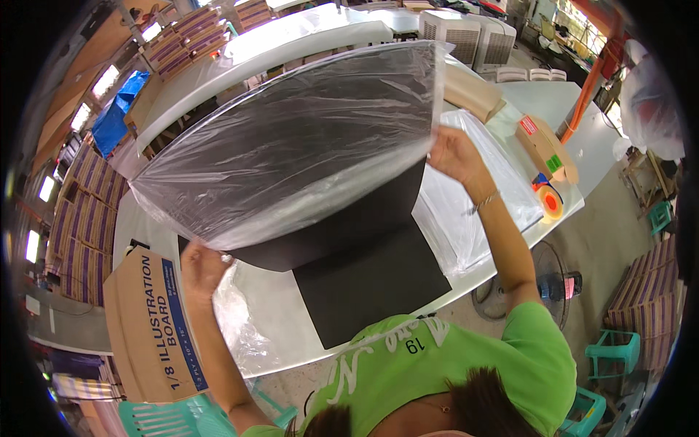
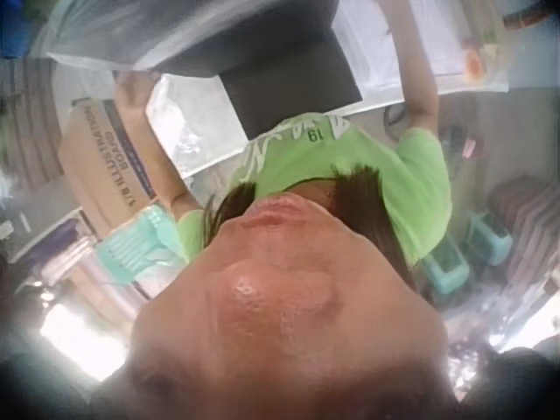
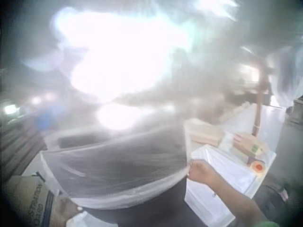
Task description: The person wraps large black and white illustration boards in plastic sheeting, placing a board onto a plastic bag and pulling the bag over it.
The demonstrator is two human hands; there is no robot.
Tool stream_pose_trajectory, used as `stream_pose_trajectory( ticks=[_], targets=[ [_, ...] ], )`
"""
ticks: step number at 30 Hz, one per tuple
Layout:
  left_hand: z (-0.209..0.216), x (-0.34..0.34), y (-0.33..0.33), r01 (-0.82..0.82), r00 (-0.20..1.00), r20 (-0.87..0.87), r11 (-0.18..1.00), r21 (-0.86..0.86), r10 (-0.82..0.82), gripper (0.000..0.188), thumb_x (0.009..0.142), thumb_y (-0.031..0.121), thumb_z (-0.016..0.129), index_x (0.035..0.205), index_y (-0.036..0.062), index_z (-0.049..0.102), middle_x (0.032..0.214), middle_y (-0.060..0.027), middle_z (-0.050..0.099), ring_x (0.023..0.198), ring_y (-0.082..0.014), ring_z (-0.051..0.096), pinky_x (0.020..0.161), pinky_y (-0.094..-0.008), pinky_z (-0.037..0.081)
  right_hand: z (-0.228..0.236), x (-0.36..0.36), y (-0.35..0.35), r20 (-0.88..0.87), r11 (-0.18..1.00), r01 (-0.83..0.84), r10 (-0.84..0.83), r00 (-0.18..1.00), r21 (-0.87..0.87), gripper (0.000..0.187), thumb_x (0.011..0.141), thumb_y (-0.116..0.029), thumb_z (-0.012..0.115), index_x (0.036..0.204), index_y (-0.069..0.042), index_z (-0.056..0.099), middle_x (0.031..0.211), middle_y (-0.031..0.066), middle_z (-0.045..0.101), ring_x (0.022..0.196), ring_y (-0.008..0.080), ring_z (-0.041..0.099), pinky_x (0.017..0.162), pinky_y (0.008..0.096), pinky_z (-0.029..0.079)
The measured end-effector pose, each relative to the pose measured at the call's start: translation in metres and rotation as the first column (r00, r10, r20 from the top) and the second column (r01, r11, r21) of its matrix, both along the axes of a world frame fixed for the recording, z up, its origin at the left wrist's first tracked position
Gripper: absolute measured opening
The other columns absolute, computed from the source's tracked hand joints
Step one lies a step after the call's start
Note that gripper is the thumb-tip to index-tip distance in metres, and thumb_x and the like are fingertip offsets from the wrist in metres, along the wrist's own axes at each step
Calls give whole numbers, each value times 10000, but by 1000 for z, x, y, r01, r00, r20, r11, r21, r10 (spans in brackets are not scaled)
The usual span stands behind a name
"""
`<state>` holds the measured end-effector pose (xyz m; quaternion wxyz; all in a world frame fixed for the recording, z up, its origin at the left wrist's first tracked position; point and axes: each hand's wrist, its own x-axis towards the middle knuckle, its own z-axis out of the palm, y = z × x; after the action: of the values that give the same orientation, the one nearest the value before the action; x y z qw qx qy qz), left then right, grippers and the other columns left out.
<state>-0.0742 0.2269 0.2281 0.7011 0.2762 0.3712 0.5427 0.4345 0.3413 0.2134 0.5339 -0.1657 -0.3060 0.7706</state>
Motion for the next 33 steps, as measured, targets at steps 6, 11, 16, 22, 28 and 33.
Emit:
stream_pose_trajectory(
  ticks=[6, 11, 16, 22, 28, 33],
  targets=[
    [-104, -4, 1, -80, 987, 121, 978, -192, 105, 228, 769, 167, 550, 996, 174, 582, 1027, 6, 614, 995, -157, 517, 935, -445, 277, -92, -4, -25, 109, 984, 105, -89, 990, -147, 320, 877, -172, 532, 1192, -117, 536, 1085, -36, 609, 962, 89, 549, 834, 305, 410],
    [-169, -2, -3, -297, 953, 1, 935, -192, 302, 212, 831, 195, 566, 1035, 138, 569, 1066, -4, 606, 1017, -151, 520, 954, -401, 313, -141, -18, -35, 168, 940, 220, -180, 969, -260, 281, 875, -186, 545, 1152, -135, 529, 1057, -52, 609, 918, 73, 540, 790, 295, 394],
    [-178, 40, -3, -421, 906, 140, 881, 214, 399, 448, 939, 179, 467, 1348, 24, 372, 1359, -72, 432, 1260, -197, 383, 1077, -359, 291, -164, -35, -41, 42, 940, 314, -311, 949, -136, 285, 880, -92, 526, 1163, -73, 512, 1124, 18, 594, 1037, 123, 537, 927, 296, 389],
    [-121, 85, -40, -464, 885, 25, 877, 123, 464, 412, 949, 179, 472, 1310, 9, 370, 1309, -65, 451, 1220, -185, 424, 1052, -349, 332, -141, -23, -82, -76, 886, 444, -456, 887, -132, 428, 869, -49, 514, 1290, -26, 434, 1267, 76, 515, 1173, 195, 482, 1045, 314, 338],
    [-106, 92, -115, -486, 873, -34, 873, 37, 487, 429, 941, 217, 509, 1308, 42, 376, 1268, -55, 470, 1173, -175, 458, 1031, -341, 361, -126, -5, -159, -42, 856, 432, -461, 886, -283, 445, 852, -34, 523, 1288, -22, 434, 1282, 83, 504, 1186, 205, 471, 1041, 319, 348],
    [-152, 89, -153, -482, 873, -86, 876, -7, 480, 536, 948, 335, 483, 1396, 106, 300, 1376, -68, 388, 1286, -227, 352, 1092, -401, 272, -173, 10, -201, -79, 848, 391, -444, 892, -358, 420, 859, -51, 529, 1269, -5, 448, 1276, 101, 509, 1176, 224, 484, 1034, 340, 366]
  ],
)
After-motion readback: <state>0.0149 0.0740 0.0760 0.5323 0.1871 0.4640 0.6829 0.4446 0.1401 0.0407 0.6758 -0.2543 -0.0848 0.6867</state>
